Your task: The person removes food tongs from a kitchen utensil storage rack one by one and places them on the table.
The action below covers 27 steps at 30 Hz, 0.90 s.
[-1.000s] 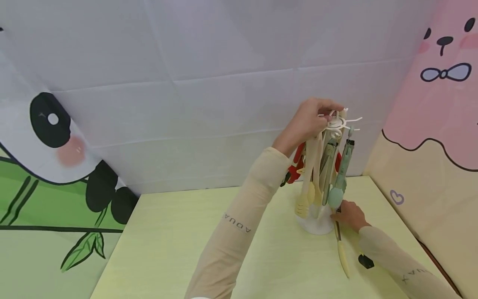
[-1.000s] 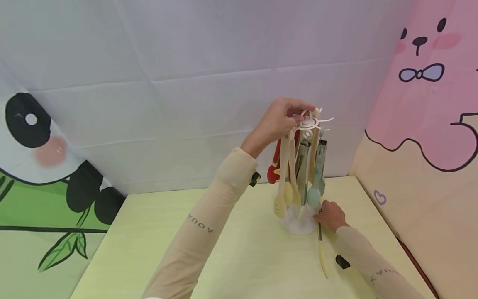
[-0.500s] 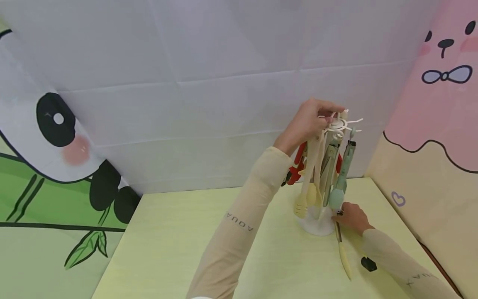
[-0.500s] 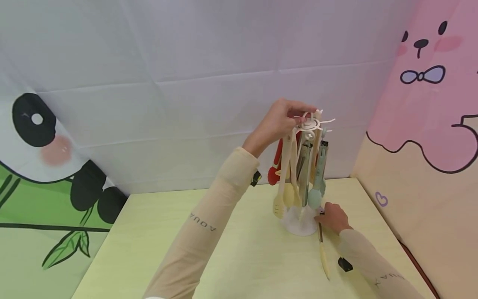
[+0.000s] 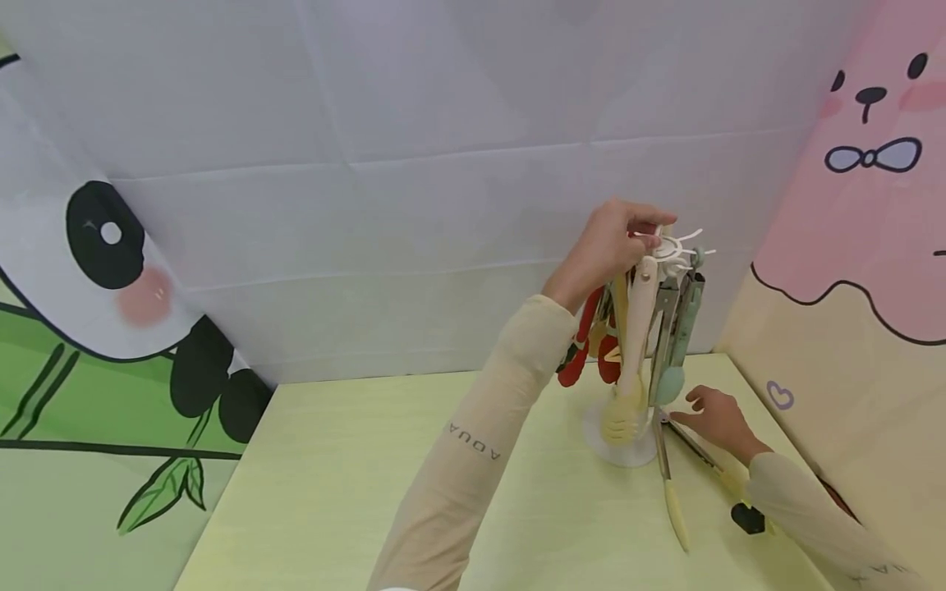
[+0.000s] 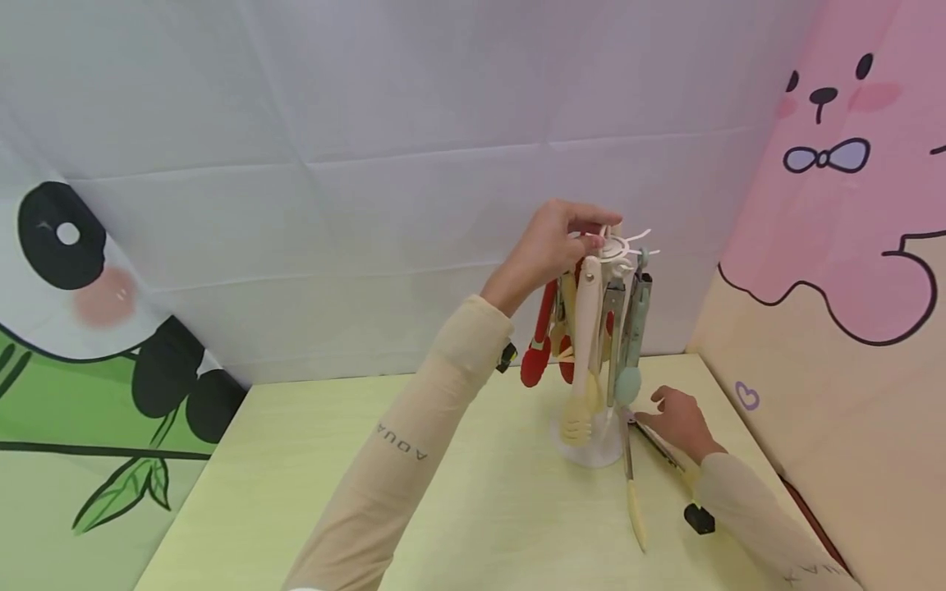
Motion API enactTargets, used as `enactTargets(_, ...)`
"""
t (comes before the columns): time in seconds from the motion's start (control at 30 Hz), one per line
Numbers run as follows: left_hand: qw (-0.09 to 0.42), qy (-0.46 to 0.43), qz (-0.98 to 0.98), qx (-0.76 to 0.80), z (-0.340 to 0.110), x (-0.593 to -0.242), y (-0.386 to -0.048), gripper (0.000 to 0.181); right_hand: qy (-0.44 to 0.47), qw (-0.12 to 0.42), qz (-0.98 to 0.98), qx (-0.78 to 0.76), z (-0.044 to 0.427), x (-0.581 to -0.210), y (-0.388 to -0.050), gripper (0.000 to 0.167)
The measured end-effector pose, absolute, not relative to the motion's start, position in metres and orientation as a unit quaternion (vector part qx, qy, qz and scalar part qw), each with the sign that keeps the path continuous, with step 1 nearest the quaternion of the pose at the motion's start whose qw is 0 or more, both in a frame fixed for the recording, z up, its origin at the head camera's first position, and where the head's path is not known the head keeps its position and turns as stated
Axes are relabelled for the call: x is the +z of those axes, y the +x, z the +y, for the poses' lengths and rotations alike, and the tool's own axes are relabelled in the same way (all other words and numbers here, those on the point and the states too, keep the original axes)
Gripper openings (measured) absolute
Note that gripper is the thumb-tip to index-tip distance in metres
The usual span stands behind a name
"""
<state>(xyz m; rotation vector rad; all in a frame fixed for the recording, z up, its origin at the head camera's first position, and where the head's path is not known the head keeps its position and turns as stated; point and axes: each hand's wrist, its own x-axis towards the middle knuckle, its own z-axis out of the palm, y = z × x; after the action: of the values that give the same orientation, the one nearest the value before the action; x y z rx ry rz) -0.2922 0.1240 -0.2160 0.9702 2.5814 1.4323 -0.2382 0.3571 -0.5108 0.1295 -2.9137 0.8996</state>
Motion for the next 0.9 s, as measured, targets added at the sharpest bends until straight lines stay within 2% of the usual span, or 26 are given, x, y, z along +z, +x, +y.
enactTargets(0.33, 0.006, 0.297, 0.826, 0.48, 0.126, -0.219, -0.288, 0.033, 0.032, 0.093, -0.939, 0.33, 0.366, -0.481, -0.233, 0.043)
enactTargets(0.63, -0.005, 0.29, 0.822, 0.49, 0.128, -0.222, -0.286, 0.033, 0.033, 0.152, -0.916, 0.37, 0.368, -0.456, -0.227, 0.035)
enactTargets(0.9, -0.028, 0.299, 0.819, 0.488, 0.128, -0.222, -0.285, 0.031, 0.037, 0.166, -0.906, 0.387, 0.371, -0.436, -0.224, 0.036)
